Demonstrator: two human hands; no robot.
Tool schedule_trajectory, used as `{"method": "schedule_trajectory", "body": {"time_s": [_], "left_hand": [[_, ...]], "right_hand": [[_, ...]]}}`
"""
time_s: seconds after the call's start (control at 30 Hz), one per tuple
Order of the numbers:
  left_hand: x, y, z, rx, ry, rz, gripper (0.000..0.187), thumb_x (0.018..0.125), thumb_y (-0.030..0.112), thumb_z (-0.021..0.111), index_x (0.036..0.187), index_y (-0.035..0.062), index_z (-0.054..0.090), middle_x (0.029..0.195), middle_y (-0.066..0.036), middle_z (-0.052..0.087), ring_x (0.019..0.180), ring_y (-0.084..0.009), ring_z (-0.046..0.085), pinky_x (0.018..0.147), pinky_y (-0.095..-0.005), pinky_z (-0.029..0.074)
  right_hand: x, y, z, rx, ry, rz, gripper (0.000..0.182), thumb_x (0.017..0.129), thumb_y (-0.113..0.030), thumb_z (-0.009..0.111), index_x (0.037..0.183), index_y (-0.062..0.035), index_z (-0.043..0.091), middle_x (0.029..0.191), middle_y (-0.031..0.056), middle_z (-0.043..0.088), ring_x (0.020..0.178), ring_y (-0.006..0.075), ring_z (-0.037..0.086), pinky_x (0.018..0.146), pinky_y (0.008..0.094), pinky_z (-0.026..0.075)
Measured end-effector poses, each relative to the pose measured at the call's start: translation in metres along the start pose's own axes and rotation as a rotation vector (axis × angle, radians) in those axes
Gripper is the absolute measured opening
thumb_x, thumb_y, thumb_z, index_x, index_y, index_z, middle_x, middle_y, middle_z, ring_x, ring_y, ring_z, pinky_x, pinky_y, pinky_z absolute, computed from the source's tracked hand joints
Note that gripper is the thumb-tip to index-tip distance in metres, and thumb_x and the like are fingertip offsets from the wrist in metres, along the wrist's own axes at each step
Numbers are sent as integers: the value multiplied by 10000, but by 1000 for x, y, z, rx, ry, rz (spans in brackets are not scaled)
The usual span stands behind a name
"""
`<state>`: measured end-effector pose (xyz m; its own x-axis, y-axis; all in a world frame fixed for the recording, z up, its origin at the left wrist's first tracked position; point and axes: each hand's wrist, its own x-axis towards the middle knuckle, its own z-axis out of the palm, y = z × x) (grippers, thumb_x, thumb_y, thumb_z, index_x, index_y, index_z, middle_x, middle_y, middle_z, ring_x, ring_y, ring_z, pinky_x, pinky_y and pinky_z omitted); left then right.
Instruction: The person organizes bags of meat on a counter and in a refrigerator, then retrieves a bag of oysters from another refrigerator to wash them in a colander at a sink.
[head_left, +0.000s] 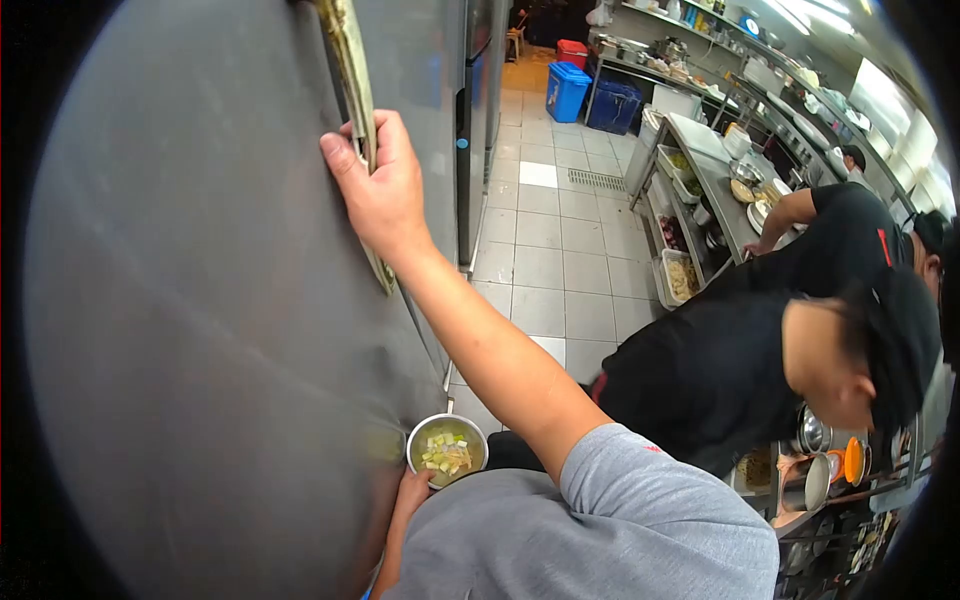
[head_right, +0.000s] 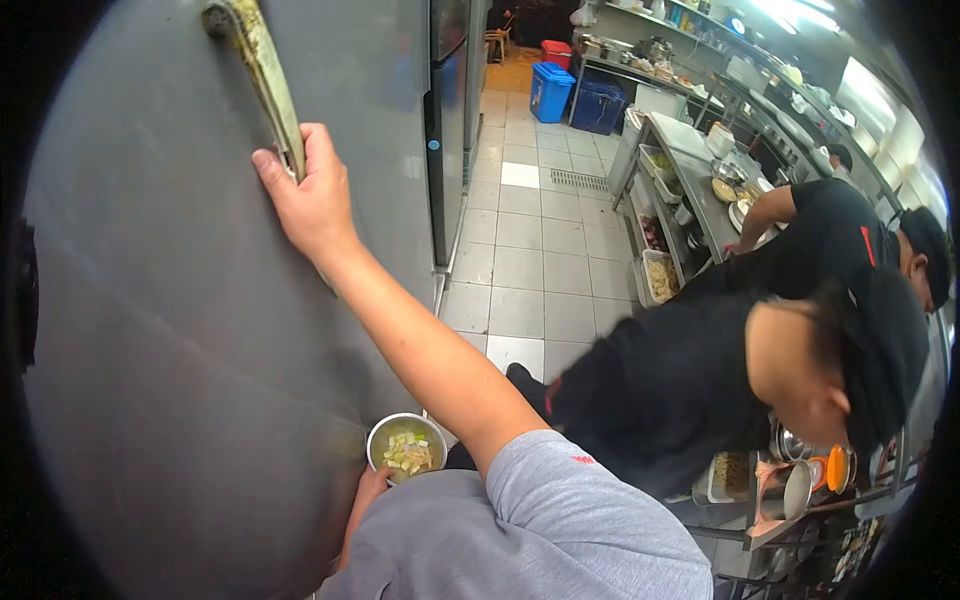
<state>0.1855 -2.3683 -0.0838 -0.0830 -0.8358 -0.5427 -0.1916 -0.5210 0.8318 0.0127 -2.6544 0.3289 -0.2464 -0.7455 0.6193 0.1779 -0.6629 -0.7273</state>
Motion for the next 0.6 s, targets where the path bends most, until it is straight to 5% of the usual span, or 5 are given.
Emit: {"method": "schedule_trajectory", "body": {"time_s": [0.03,0.3,0.43,0.57,0.6], "left_hand": [[12,-23,-6,238,-44,179,397,814,41,557,1200,-44,530,1047,-138,650,920,-231,651,783,-319,523],[62,-8,8,-134,64,-147,333,813,83,556,1112,-62,568,964,-154,660,883,-261,656,745,-344,529],[82,2,16,-125,93,-255,323,815,78,546,1105,-63,566,970,-159,657,875,-271,657,732,-356,535],[119,26,52,-185,167,-336,314,816,72,537,1098,-63,564,976,-163,655,866,-281,658,719,-368,542],[129,39,66,-203,191,-351,312,817,71,535,1097,-63,563,978,-164,654,864,-284,658,716,-371,543]], "right_hand": [[1,0,0,-14,12,-17,288,907,-264,699,989,-67,504,797,-48,493,722,41,435,650,213,404],[4,12,-13,55,-89,-21,379,891,-365,702,1015,-65,505,792,-38,474,728,72,442,688,244,422],[-4,44,-17,65,-160,-230,557,909,-559,587,1084,-35,513,1063,84,471,1042,176,445,906,338,390],[-17,91,-33,763,-472,261,527,973,-438,539,1292,-20,497,1324,172,461,1266,284,450,1075,383,340],[-15,111,-43,685,-644,290,598,970,-463,528,1360,-19,433,1361,165,452,1286,267,427,1063,384,347]]}}
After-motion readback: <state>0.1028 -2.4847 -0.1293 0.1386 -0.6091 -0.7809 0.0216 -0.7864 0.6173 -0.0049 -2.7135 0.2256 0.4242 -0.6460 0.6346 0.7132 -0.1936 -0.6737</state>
